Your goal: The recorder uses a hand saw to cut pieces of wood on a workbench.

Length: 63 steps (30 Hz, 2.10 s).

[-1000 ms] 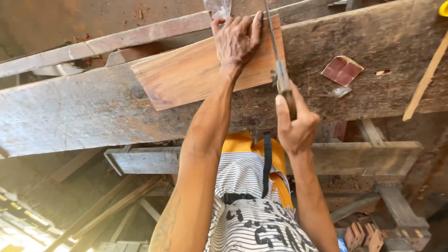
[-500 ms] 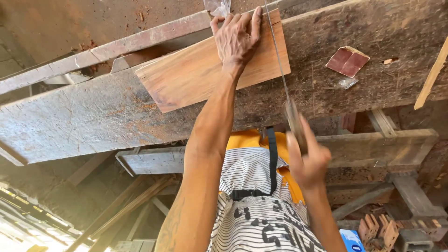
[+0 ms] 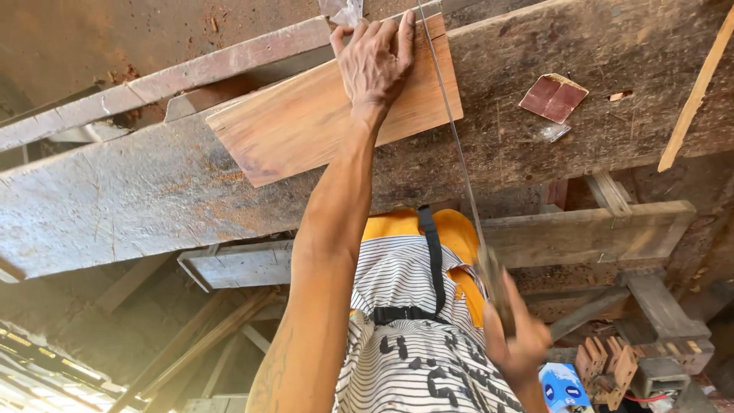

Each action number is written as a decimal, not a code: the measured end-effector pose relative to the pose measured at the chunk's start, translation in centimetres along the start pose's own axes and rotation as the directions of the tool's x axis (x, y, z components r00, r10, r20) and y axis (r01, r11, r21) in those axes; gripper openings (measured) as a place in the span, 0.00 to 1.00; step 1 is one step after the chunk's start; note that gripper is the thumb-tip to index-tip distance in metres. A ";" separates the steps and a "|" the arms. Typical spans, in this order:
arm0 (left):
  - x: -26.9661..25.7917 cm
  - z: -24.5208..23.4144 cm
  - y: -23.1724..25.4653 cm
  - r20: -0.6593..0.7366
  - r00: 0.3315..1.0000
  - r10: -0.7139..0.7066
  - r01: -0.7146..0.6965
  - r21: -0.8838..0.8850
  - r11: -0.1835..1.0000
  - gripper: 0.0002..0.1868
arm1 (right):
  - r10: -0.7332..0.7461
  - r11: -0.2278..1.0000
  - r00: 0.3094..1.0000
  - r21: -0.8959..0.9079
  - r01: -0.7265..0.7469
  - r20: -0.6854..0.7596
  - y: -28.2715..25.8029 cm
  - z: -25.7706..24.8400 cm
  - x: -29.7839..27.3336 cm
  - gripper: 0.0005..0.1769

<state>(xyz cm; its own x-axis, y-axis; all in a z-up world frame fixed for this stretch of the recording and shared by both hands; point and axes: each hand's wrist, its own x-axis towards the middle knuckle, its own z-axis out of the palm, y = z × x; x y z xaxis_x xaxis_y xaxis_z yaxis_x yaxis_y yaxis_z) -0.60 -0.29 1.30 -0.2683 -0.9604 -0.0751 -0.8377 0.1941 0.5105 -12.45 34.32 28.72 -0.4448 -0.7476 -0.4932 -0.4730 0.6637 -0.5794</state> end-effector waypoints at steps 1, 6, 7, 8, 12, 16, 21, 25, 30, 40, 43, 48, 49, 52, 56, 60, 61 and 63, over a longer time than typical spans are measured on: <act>-0.1 0.2 -0.1 -0.003 1.000 -0.001 0.001 0.001 1.000 0.23 | -0.004 1.000 1.000 0.001 0.004 0.001 -1.5 1.3 3.7 0.29; -0.2 -0.5 0.2 -0.060 0.998 0.027 -0.029 -0.029 0.999 0.23 | -0.088 0.983 0.996 0.160 0.085 0.011 -7.4 6.5 18.3 0.26; -0.4 -0.5 0.2 -0.057 0.998 0.027 -0.029 -0.031 0.999 0.23 | -0.085 0.984 0.996 0.159 0.083 0.010 -7.3 5.8 16.7 0.26; -0.5 -0.6 0.2 -0.099 0.994 0.043 -0.046 -0.033 0.998 0.23 | -0.090 0.985 0.996 0.145 0.089 0.002 -7.3 5.2 15.2 0.27; -0.1 -0.4 0.3 -0.066 0.998 0.022 -0.022 -0.009 1.000 0.23 | -0.001 1.000 1.000 0.014 0.001 0.014 -3.5 0.2 2.8 0.30; 0.0 -1.1 0.5 -0.058 0.998 0.029 -0.028 0.001 1.000 0.23 | -0.108 0.994 0.994 -0.014 0.108 0.000 -2.3 -1.4 -0.4 0.29; 0.0 -1.4 0.9 -0.080 0.996 0.046 -0.047 -0.020 0.999 0.21 | -0.103 0.992 0.993 0.071 0.108 -0.062 -7.4 4.2 13.5 0.26; 0.1 -1.2 0.7 -0.037 0.999 0.004 -0.005 -0.028 1.000 0.22 | -0.153 0.979 0.986 0.125 0.160 -0.065 -10.3 5.0 19.0 0.23; -0.1 -0.8 0.3 -0.105 0.993 0.052 -0.057 -0.043 0.997 0.21 | -0.281 0.925 0.960 0.268 0.270 0.004 -9.6 4.9 18.9 0.30; 0.2 -1.3 0.5 0.002 1.000 -0.026 0.026 -0.017 1.000 0.24 | 0.089 0.996 0.992 -0.028 -0.087 0.084 -8.7 -4.7 -0.3 0.30; 0.1 -1.1 0.5 -0.012 1.000 -0.007 0.006 -0.028 1.000 0.23 | 0.134 0.990 0.987 -0.052 -0.130 0.084 -9.4 -3.2 3.1 0.31; 0.2 -1.6 0.9 -0.013 0.999 -0.031 0.030 -0.071 0.997 0.23 | -0.155 0.984 0.988 0.092 0.155 -0.009 -12.6 3.1 17.1 0.26; -0.3 -1.7 0.8 0.001 1.000 -0.029 0.029 -0.072 0.997 0.23 | -0.140 0.986 0.990 0.092 0.141 -0.009 -13.0 2.8 16.7 0.26; 0.5 -0.8 0.7 -0.149 0.987 0.051 -0.061 -0.063 0.996 0.23 | -0.085 0.991 0.996 0.101 0.085 -0.002 -13.4 0.8 14.2 0.26; -0.2 -0.8 0.3 -0.013 1.000 -0.010 0.009 -0.037 0.999 0.23 | 0.029 1.000 0.998 0.005 -0.030 0.059 -11.6 -3.9 3.9 0.29; 0.3 -1.5 0.8 0.017 1.000 -0.024 0.025 -0.036 0.999 0.23 | 0.001 1.000 1.000 -0.024 -0.001 0.031 -12.1 -3.7 4.3 0.30; 0.1 -1.6 0.9 0.021 1.000 -0.023 0.024 -0.035 0.999 0.23 | 0.006 1.000 0.999 -0.023 -0.005 0.031 -13.0 -2.5 7.3 0.30; -0.1 -1.8 1.0 -0.056 0.998 0.012 -0.014 -0.038 0.999 0.23 | 0.027 0.999 0.997 0.015 -0.028 0.074 -14.7 -0.1 13.3 0.28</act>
<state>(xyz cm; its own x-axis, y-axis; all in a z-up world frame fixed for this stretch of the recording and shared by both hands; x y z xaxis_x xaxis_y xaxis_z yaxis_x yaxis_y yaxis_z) -0.58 -0.39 3.38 -0.2512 -0.9677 -0.0211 -0.8151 0.1997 0.5438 -11.51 14.63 30.79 -0.4000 -0.7291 -0.5553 -0.4489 0.6841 -0.5749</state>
